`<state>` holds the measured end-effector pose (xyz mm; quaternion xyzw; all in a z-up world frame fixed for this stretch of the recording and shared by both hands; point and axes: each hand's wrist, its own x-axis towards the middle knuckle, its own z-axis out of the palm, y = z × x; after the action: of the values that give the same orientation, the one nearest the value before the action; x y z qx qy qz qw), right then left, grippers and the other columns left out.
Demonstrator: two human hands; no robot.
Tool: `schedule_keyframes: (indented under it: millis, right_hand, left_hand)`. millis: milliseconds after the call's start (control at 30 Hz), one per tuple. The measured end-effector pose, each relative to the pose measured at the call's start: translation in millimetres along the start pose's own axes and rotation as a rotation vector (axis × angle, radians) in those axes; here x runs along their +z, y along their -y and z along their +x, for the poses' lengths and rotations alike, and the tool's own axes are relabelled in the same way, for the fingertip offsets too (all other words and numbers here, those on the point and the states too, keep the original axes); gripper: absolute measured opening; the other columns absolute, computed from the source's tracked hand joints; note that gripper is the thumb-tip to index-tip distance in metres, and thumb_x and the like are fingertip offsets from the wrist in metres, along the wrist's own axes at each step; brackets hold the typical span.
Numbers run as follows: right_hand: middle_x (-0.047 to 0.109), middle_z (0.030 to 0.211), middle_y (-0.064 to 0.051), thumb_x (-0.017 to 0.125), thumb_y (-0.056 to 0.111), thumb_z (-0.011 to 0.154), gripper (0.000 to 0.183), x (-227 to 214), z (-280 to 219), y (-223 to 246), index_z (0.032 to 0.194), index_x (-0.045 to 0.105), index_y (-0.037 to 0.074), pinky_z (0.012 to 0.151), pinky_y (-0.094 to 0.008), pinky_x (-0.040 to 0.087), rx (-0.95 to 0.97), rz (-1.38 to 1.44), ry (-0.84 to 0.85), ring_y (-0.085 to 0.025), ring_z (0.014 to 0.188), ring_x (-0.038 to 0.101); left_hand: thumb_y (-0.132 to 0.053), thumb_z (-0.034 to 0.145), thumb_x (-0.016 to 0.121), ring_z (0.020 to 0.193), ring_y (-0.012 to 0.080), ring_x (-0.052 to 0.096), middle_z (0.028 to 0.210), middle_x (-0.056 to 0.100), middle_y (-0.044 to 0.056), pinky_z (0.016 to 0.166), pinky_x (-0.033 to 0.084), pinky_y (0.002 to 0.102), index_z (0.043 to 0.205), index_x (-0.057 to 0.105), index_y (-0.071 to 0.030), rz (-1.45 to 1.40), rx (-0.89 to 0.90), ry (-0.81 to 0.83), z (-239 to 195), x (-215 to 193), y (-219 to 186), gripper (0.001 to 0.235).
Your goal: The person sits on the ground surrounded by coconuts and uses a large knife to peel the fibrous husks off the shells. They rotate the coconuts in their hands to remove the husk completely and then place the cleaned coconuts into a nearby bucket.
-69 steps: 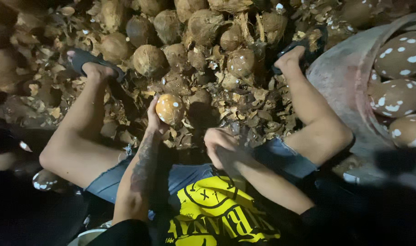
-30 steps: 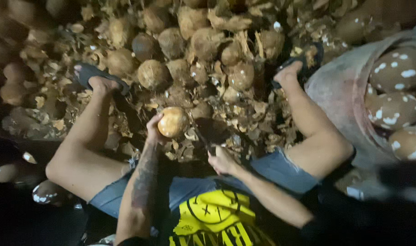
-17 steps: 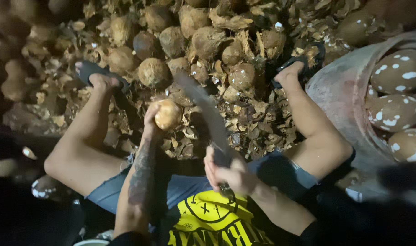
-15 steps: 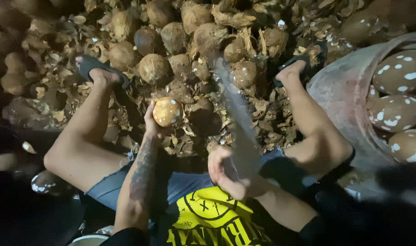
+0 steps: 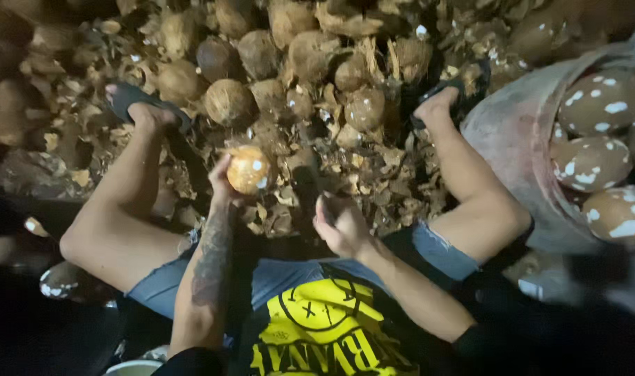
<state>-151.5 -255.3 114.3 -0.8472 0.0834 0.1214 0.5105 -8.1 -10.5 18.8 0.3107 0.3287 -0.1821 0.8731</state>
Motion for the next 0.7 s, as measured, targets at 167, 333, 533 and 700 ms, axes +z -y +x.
schedule_keyframes:
  millis: [167, 333, 533, 700]
  right_hand:
    - [0.069, 0.07, -0.017, 0.062, 0.003, 0.09, 0.016, 22, 1, 16, 0.074, 0.061, 0.002, 0.055, -0.042, 0.056, -0.904, 0.54, -0.332, -0.035, 0.056, 0.064]
    - [0.06, 0.075, -0.03, 0.063, 0.019, 0.077, 0.026, 64, 12, -42, 0.086, 0.061, -0.006, 0.069, -0.053, 0.049, 0.262, -0.023, 0.215, -0.045, 0.074, 0.061]
    - [0.05, 0.047, -0.017, 0.065, 0.013, 0.076, 0.023, 10, 0, 3, 0.06, 0.057, -0.001, 0.053, -0.038, 0.042, -0.028, 0.07, 0.131, -0.033, 0.05, 0.059]
    - [0.061, 0.057, -0.012, 0.073, 0.028, 0.07, 0.02, 4, 13, -2, 0.066, 0.063, 0.011, 0.058, -0.034, 0.049, -0.523, -0.039, -0.023, -0.032, 0.058, 0.066]
  left_hand:
    - [-0.048, 0.081, 0.078, 0.089, 0.0342, 0.077, 0.106, 0.08, 0.015, 0.081, 0.063, 0.05, 0.11, 0.076, -0.01, 0.063, -0.047, -0.033, 15, -20, 14, 0.048]
    - [-0.047, 0.079, 0.078, 0.094, 0.0343, 0.078, 0.109, 0.08, 0.015, 0.084, 0.064, 0.051, 0.11, 0.077, -0.011, -0.03, -0.071, -0.018, 17, -8, 18, 0.048]
    - [-0.048, 0.078, 0.077, 0.096, 0.0348, 0.078, 0.108, 0.08, 0.015, 0.091, 0.063, 0.052, 0.11, 0.076, -0.01, -0.077, -0.078, 0.008, 10, -12, 19, 0.05]
    - [-0.048, 0.076, 0.079, 0.093, 0.0395, 0.078, 0.105, 0.08, 0.018, 0.09, 0.062, 0.057, 0.105, 0.077, -0.011, 0.02, -0.152, 0.055, 25, -18, 10, 0.048]
